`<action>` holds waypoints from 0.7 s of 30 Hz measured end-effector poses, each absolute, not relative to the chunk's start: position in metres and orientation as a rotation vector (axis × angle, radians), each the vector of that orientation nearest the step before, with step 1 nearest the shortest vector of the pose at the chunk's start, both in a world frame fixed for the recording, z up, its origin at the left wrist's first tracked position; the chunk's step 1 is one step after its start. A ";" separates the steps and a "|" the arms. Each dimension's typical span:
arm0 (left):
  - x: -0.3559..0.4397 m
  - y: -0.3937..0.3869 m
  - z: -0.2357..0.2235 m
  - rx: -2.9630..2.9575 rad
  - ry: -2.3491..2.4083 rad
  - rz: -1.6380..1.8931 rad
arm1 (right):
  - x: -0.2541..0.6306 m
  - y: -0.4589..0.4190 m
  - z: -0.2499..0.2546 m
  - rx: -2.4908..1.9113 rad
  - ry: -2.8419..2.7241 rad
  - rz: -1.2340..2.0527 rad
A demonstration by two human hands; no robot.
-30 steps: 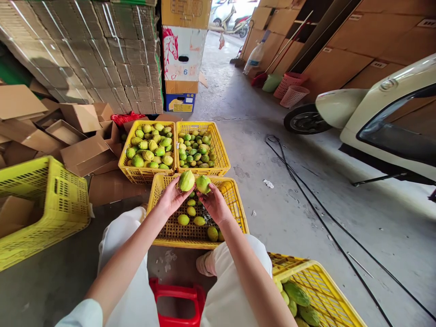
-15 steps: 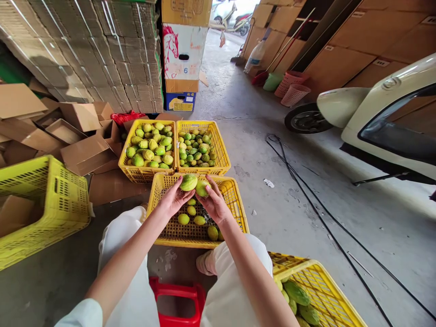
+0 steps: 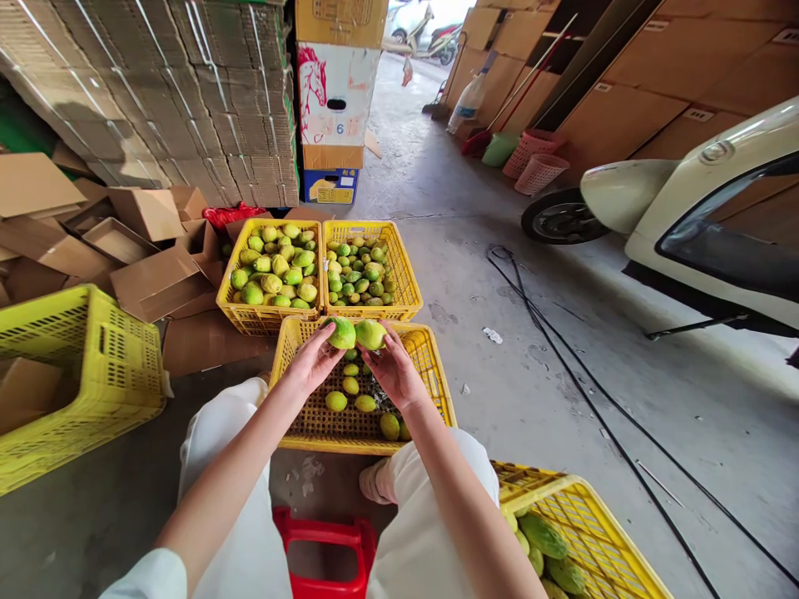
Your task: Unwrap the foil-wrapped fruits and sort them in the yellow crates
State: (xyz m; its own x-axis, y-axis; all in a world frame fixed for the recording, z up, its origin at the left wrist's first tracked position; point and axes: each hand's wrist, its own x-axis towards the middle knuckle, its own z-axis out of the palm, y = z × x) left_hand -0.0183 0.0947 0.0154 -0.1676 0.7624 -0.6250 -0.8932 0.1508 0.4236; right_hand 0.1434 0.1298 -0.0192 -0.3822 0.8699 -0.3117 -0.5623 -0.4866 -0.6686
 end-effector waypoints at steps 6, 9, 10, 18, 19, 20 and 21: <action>-0.020 0.095 0.019 -0.196 0.974 1.457 | 0.143 0.128 -0.018 -0.866 -0.607 1.959; -0.020 0.094 0.018 -0.163 0.968 1.448 | 0.140 0.125 -0.015 -0.878 -0.643 1.924; -0.020 0.094 0.018 -0.150 0.965 1.444 | 0.139 0.124 -0.015 -0.880 -0.643 1.921; -0.021 0.093 0.014 -0.115 0.950 1.417 | 0.138 0.127 -0.027 -0.987 -0.646 1.891; -0.021 0.093 0.013 -0.107 0.955 1.416 | 0.137 0.128 -0.029 -0.992 -0.623 1.882; -0.021 0.093 0.011 -0.093 0.962 1.414 | 0.137 0.129 -0.030 -0.983 -0.602 1.879; -0.021 0.093 0.010 -0.077 0.976 1.409 | 0.137 0.129 -0.031 -0.966 -0.588 1.881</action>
